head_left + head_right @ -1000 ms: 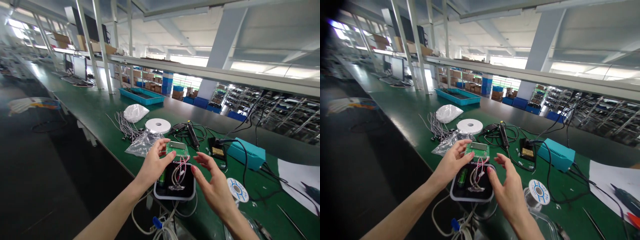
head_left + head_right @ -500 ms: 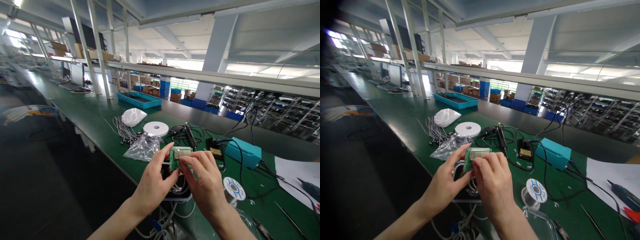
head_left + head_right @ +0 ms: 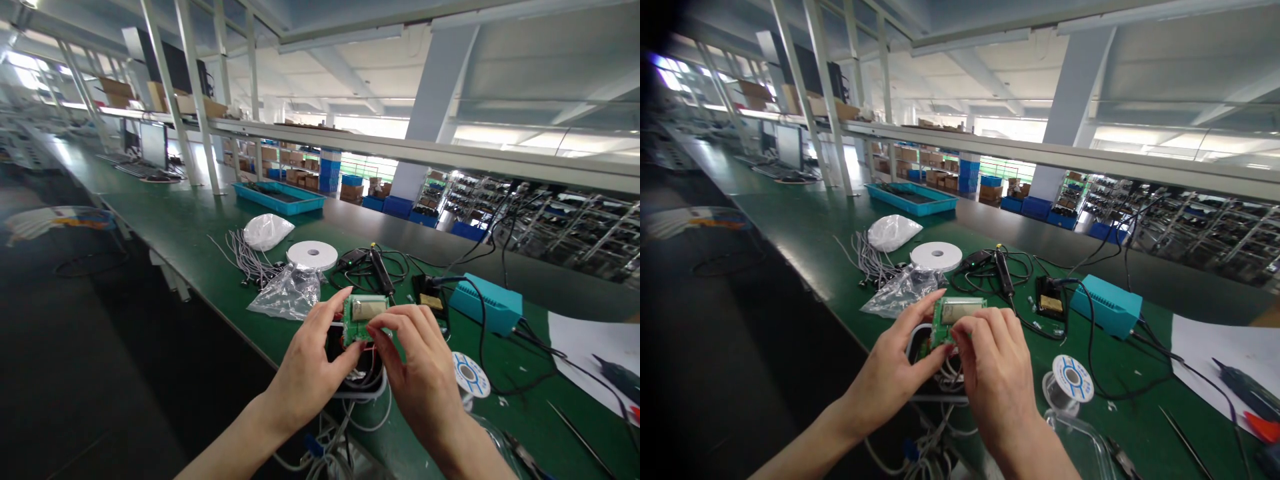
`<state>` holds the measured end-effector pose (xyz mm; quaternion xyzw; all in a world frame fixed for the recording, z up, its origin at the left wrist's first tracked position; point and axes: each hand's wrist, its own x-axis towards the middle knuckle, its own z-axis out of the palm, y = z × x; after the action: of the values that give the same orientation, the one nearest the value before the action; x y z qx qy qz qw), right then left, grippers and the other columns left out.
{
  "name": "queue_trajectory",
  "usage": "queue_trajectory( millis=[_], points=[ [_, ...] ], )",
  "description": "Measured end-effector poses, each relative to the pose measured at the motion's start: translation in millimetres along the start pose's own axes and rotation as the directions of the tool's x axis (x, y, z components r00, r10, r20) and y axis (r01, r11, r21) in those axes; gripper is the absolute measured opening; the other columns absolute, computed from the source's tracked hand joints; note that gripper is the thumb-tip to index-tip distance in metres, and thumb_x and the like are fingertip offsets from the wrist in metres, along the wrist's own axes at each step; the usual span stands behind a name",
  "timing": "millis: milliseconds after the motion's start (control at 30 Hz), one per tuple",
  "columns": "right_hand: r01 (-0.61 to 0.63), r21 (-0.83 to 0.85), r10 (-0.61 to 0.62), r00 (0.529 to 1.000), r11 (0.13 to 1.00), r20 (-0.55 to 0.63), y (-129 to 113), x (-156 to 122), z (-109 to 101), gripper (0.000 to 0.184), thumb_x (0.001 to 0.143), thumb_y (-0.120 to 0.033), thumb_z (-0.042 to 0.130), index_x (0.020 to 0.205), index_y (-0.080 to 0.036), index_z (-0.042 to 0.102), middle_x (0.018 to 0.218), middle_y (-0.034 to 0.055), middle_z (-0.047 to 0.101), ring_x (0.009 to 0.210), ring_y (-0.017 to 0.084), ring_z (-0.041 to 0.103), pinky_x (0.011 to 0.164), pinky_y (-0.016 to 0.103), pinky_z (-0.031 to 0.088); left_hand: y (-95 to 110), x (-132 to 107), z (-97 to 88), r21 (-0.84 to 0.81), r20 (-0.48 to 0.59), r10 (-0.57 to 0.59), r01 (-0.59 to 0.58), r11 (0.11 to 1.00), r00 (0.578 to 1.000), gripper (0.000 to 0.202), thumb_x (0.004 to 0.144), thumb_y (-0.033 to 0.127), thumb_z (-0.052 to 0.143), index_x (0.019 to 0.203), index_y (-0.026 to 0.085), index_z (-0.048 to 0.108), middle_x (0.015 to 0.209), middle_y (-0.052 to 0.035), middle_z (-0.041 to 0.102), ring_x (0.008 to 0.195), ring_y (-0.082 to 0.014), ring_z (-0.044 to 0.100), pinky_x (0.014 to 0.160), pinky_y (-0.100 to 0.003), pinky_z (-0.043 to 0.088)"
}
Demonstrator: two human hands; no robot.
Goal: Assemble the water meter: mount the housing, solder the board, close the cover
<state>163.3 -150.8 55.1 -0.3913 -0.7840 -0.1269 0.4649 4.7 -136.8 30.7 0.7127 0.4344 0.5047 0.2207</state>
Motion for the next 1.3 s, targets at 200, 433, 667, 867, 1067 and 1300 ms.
queue_trajectory(
  millis=[200,433,667,867,1067,1300],
  points=[
    [-0.1,-0.064,0.094,0.99,0.993,-0.103,19.8,-8.0,-20.6,0.005,0.087,-0.017,0.055,0.089,-0.021,0.057,0.083,0.002,0.061,0.081,0.016,0.056,0.075,0.029,0.044,-2.2,-2.0,1.0,-0.047,0.033,-0.051,0.052,0.998,0.998,0.062,0.078,0.025,0.063,0.134,0.031,0.038,0.124,-0.003,0.057,0.109,-0.0208,0.056,0.098,-0.039,0.043],
    [-0.437,-0.187,0.456,0.887,0.88,0.07,66.0,-25.5,-30.7,0.016,0.085,-0.026,0.055,0.1,-0.02,0.056,0.085,0.0029,0.065,0.082,0.021,0.06,0.073,0.034,0.045,1.6,-5.1,7.0,-0.118,0.052,-0.034,0.04,0.992,0.998,0.059,0.079,0.025,0.064,0.132,0.034,0.039,0.115,0.0007,0.06,0.099,-0.0158,0.06,0.092,-0.032,0.049],
    [-0.478,-0.219,0.514,0.843,0.851,0.157,76.9,-45.5,-46.7,0.023,0.085,-0.024,0.05,0.108,-0.019,0.055,0.088,0.0045,0.065,0.086,0.022,0.058,0.077,0.036,0.045,11.7,-18.1,25.9,-0.173,0.137,-0.006,0.03,0.984,0.991,0.054,0.082,0.022,0.06,0.131,0.031,0.039,0.115,-0.0008,0.061,0.094,-0.0145,0.065,0.085,-0.027,0.054],
    [-0.599,-0.321,0.664,0.732,0.734,0.152,77.7,-104.7,-82.8,0.021,0.086,-0.032,0.049,0.101,-0.021,0.058,0.089,0.0045,0.064,0.081,0.021,0.058,0.074,0.036,0.045,13.2,-44.9,54.7,0.085,0.167,0.393,-0.41,0.908,0.904,0.038,0.086,0.01,0.051,0.122,0.019,0.049,0.111,-0.0047,0.063,0.103,-0.014,0.06,0.093,-0.026,0.049],
    [-0.665,-0.521,0.828,0.534,0.536,0.17,66.3,-172.6,-103.3,0.028,0.089,-0.034,0.042,0.101,-0.016,0.06,0.091,0.0092,0.065,0.084,0.025,0.061,0.077,0.039,0.046,-2.2,-68.6,69.7,0.163,0.267,0.573,-0.622,0.766,0.775,0.038,0.086,0.003,0.049,0.123,0.01,0.051,0.114,-0.01,0.061,0.108,-0.0147,0.056,0.096,-0.027,0.046],
    [-0.689,-0.5,0.839,0.518,0.525,0.167,57.8,-179.8,-86.2,0.03,0.089,-0.028,0.041,0.102,-0.012,0.063,0.093,0.0112,0.065,0.081,0.025,0.063,0.074,0.038,0.048,-13.7,-77.7,79.4,0.179,0.312,0.623,-0.688,0.703,0.717,0.038,0.082,0.001,0.052,0.119,0.007,0.055,0.113,-0.013,0.061,0.111,-0.0196,0.055,0.095,-0.034,0.048]
  ],
)
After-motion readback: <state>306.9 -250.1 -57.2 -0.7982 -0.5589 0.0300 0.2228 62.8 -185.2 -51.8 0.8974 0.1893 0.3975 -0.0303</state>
